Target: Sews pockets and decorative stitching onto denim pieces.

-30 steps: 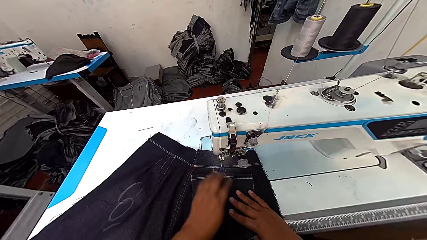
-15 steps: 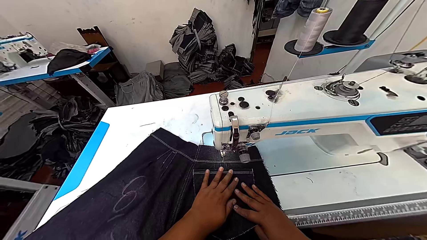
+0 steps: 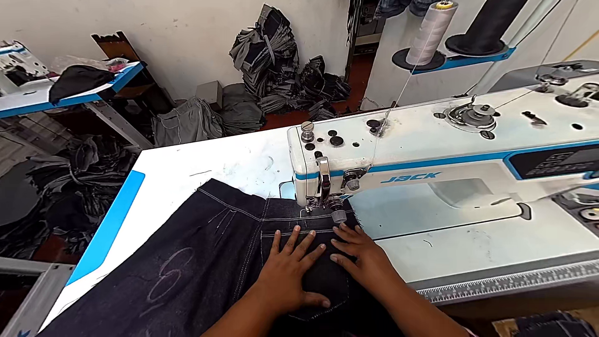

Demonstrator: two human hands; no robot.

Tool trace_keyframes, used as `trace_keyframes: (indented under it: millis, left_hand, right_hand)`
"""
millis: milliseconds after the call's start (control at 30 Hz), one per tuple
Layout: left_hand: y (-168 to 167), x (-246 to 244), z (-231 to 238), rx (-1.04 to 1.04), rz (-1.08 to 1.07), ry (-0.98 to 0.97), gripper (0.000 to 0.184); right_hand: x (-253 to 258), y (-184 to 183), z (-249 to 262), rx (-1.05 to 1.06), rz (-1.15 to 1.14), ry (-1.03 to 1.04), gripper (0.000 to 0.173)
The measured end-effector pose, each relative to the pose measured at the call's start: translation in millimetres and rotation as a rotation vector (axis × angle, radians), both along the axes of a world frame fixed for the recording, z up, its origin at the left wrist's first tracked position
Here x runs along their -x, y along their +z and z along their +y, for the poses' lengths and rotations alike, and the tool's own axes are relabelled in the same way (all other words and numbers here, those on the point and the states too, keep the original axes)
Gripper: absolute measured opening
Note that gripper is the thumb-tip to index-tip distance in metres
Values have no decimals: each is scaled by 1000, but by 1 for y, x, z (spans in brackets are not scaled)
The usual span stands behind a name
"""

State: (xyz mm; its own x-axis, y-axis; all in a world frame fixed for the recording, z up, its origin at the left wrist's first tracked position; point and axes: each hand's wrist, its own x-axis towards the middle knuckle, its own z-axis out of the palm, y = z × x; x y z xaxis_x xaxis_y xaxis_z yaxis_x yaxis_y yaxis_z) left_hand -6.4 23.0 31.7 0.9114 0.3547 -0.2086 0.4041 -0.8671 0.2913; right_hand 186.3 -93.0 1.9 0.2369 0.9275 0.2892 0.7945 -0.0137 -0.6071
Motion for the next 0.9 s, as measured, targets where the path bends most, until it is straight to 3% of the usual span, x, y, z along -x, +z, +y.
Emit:
trace_keyframes:
  millis: [167,600,800,900]
  left_hand:
    - [8,1,22,2,110,124,93]
    - [15,1,29,10,189,185,100]
    - [14,1,34,25,215,168,99]
    - [13,0,40,22,216,156,98]
  right_hand:
    - [-9,13,44,192,62,93,32]
    - [-11,16,65,194,123,120,25]
    - [17,13,27,202,-168,141,36]
    - [35,-11,-9,-34,-268,123,39]
